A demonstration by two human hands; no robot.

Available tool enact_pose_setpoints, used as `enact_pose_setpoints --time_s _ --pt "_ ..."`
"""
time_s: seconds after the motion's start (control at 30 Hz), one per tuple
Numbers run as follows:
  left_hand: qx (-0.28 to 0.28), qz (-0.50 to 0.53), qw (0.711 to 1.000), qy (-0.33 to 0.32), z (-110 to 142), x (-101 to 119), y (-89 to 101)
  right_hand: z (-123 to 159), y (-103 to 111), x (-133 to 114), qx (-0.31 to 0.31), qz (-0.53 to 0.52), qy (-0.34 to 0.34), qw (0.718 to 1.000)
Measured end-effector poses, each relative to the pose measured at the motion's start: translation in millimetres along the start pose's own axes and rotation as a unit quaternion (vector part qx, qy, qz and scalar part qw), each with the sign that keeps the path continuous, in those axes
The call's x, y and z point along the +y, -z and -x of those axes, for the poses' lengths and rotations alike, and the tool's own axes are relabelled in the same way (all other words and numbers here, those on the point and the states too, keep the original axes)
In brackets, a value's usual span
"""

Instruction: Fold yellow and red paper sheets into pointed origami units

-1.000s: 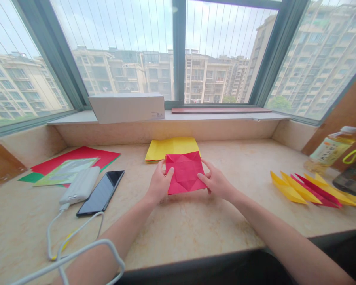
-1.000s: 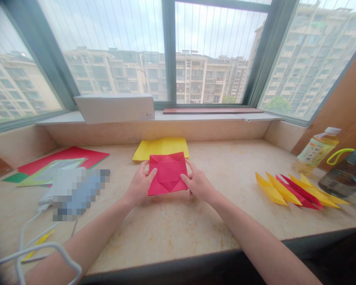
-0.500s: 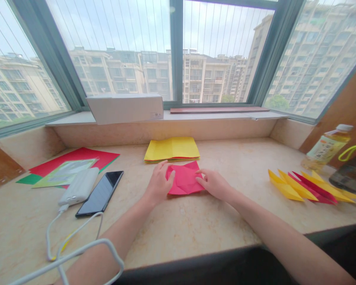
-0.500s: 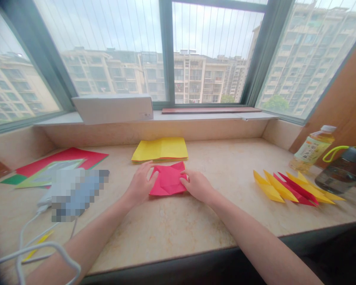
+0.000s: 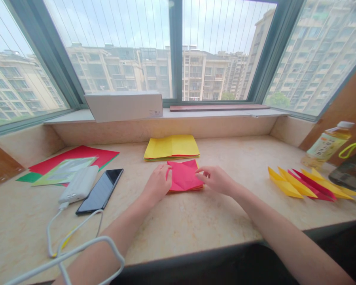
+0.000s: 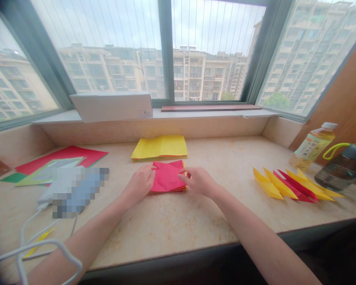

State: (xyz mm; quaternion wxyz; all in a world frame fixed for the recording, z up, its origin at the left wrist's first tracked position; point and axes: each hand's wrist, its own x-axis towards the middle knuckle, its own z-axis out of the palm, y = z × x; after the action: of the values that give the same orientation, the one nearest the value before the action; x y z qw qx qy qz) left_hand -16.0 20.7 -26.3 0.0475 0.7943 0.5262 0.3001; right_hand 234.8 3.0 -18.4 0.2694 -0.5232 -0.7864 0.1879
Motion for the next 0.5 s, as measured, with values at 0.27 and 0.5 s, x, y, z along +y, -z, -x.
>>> enact_pose_setpoints --time_s 0.27,0.5 --pt "0.009 -0.141 0.986 0.088 -0.9 1.9 19.7 2.5 18.5 8.3 -0.108 0.01 0.066 0.992" --pt "-0.052 -0.192 0.976 0.086 1.0 9.5 21.4 3.9 13.2 6.9 -0.108 0.058 0.076 0.99"
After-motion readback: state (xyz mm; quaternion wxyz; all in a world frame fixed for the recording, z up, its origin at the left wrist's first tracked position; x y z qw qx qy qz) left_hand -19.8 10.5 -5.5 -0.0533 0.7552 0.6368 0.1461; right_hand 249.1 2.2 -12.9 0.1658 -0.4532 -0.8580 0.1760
